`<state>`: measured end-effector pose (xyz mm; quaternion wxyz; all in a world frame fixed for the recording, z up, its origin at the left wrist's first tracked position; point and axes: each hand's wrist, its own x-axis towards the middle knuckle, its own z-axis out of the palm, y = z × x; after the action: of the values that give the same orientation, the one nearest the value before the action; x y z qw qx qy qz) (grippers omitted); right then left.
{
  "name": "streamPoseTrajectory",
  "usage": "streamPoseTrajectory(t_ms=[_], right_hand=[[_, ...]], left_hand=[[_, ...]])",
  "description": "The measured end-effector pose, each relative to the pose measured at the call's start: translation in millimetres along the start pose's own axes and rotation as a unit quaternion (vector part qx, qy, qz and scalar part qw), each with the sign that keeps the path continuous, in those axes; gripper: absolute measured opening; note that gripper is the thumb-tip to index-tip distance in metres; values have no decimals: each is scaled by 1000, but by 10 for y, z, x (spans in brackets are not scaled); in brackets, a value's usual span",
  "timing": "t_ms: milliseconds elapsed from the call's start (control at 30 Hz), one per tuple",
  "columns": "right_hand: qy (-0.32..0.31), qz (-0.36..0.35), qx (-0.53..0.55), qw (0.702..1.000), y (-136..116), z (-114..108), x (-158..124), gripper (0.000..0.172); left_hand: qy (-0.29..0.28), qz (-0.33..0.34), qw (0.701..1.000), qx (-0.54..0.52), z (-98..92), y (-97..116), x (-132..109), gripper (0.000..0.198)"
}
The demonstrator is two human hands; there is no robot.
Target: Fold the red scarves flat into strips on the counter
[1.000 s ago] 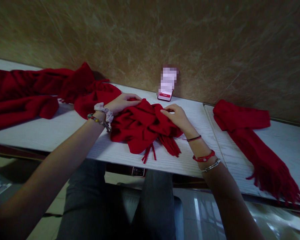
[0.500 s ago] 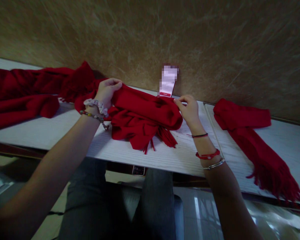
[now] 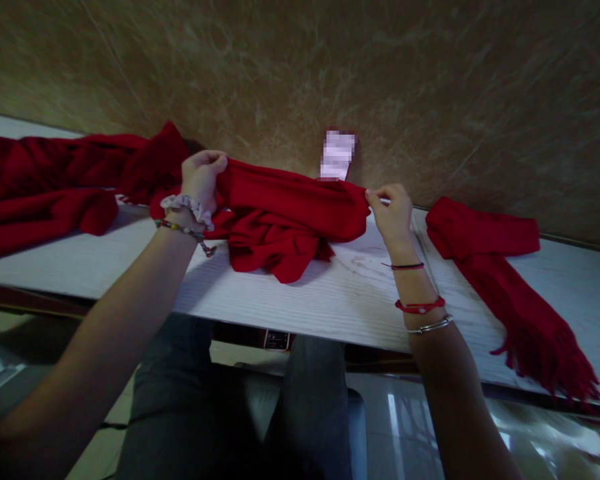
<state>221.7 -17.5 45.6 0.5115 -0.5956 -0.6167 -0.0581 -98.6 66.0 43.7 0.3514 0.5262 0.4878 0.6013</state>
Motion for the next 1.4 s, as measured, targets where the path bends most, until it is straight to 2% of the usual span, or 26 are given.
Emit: streamPoseTrajectory(t_ms=[100,167,200,300,367,500,567,733,967,1067,1133,1200,1267,1400], right_hand=[[-176,1,10,984,4,39,-56,27],[-237,-8,19,971,-22,77,-104,23],[-231,-14,23,973,-45,97,-126,20],[-179,-46,28,982,-140,159,-186,19],[-180,-69,15,981,-201,201,-224,17],[-197,-87,-14,977,-250,277,-286,8],[-189,-85,-12,978,-240,295,-295,6],[-142,-72,18,987,-199,284,-270,7],[-112,-95,54,988,-229,258,-256,7],[-83,-114,35,989,-252,247,-259,7],[-65,-118,20,991,-266,243,-265,6],[-55,-119,10,991,-280,246,-276,5],[-50,-121,7,991,-295,254,-290,4],[-31,-123,11,992,-307,259,-296,3]], left_hand=[[-102,-37,992,56,6,-3,-51,27],[-149,-19,981,126,5,8,-73,22],[-153,16,975,158,6,18,-80,24],[-141,176,947,227,43,52,-117,41],[-170,243,923,245,108,56,-169,45],[-283,233,894,257,268,-9,-290,42],[-308,226,887,259,316,-46,-318,42],[-291,195,916,197,338,-53,-310,39],[-296,35,950,93,351,-59,-327,50],[-255,-16,965,55,335,-24,-340,35],[-249,-42,967,29,325,7,-353,27],[-260,-48,964,0,326,27,-367,25],[-263,-25,964,-15,337,30,-378,19],[-221,43,974,-12,345,13,-350,12]])
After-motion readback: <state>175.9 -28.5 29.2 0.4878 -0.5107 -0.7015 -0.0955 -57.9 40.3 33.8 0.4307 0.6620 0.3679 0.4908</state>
